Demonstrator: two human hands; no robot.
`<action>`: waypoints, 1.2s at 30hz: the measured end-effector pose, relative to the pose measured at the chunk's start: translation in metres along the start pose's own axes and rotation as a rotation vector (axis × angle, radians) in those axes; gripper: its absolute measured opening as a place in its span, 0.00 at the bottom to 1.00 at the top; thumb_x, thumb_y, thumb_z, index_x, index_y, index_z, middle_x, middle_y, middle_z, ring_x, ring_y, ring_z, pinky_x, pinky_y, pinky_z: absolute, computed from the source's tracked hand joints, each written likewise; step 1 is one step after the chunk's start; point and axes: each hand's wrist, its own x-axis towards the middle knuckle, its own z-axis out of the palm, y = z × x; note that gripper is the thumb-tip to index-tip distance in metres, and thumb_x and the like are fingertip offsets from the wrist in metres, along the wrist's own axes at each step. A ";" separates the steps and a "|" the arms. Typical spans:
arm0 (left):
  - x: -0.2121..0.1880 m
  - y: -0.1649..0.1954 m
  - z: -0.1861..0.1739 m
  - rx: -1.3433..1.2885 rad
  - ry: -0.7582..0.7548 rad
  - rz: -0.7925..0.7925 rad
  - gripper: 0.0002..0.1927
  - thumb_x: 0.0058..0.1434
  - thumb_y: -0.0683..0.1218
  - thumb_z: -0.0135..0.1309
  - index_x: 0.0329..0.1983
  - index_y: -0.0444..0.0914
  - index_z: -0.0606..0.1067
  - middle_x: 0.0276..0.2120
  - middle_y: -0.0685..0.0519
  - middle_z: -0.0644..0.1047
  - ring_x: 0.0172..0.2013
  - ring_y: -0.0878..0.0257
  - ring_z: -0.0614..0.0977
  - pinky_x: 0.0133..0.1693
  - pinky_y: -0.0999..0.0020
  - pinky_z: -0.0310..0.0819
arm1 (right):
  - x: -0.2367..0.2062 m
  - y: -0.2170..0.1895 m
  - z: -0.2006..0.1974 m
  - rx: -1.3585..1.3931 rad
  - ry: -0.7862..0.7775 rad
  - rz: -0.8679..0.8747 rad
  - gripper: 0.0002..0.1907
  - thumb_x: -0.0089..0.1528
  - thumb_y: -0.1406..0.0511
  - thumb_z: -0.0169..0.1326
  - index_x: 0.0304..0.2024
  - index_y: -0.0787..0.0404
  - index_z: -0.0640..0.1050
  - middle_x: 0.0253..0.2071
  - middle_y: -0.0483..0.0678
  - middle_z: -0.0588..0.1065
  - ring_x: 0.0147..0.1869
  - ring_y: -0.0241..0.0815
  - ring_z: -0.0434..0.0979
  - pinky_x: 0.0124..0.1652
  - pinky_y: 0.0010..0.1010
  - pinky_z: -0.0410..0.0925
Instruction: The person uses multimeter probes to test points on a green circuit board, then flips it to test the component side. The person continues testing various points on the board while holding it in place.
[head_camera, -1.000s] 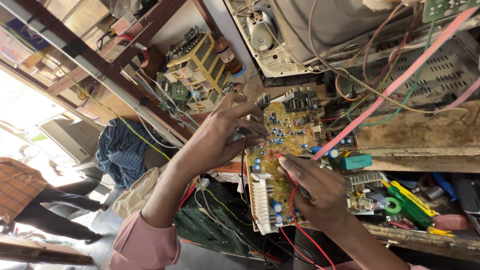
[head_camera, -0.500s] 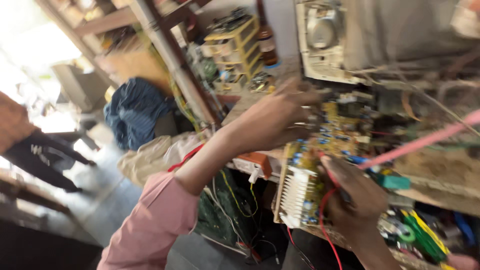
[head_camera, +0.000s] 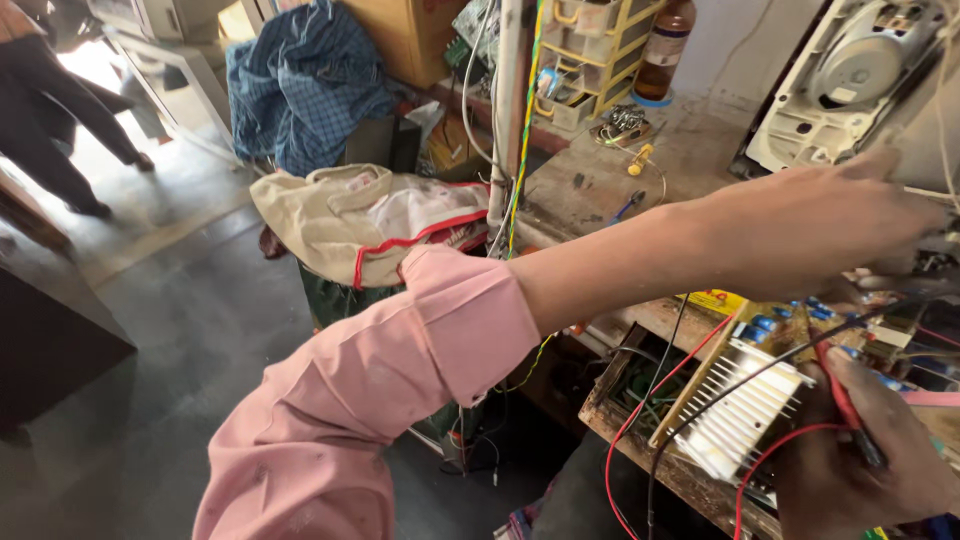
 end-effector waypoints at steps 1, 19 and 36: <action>0.003 -0.001 0.005 -0.021 0.031 -0.015 0.31 0.48 0.50 0.71 0.54 0.40 0.74 0.47 0.60 0.79 0.59 0.48 0.73 0.53 0.54 0.77 | -0.001 0.004 -0.001 -0.011 -0.006 -0.013 0.14 0.70 0.79 0.55 0.58 0.75 0.77 0.51 0.61 0.79 0.55 0.46 0.82 0.57 0.25 0.69; -0.002 0.020 -0.035 -0.092 -0.047 -0.064 0.20 0.51 0.35 0.59 0.48 0.37 0.73 0.41 0.49 0.81 0.57 0.43 0.75 0.52 0.52 0.76 | 0.017 -0.023 0.008 -0.096 0.211 -0.067 0.08 0.71 0.80 0.61 0.52 0.70 0.80 0.49 0.58 0.81 0.53 0.47 0.85 0.58 0.29 0.74; 0.003 0.042 -0.073 -0.022 -0.216 -0.058 0.13 0.55 0.50 0.65 0.39 0.38 0.83 0.46 0.56 0.77 0.57 0.45 0.70 0.51 0.51 0.74 | 0.044 -0.053 0.006 -0.098 0.208 0.000 0.13 0.61 0.77 0.64 0.49 0.68 0.80 0.47 0.57 0.81 0.50 0.48 0.85 0.51 0.31 0.76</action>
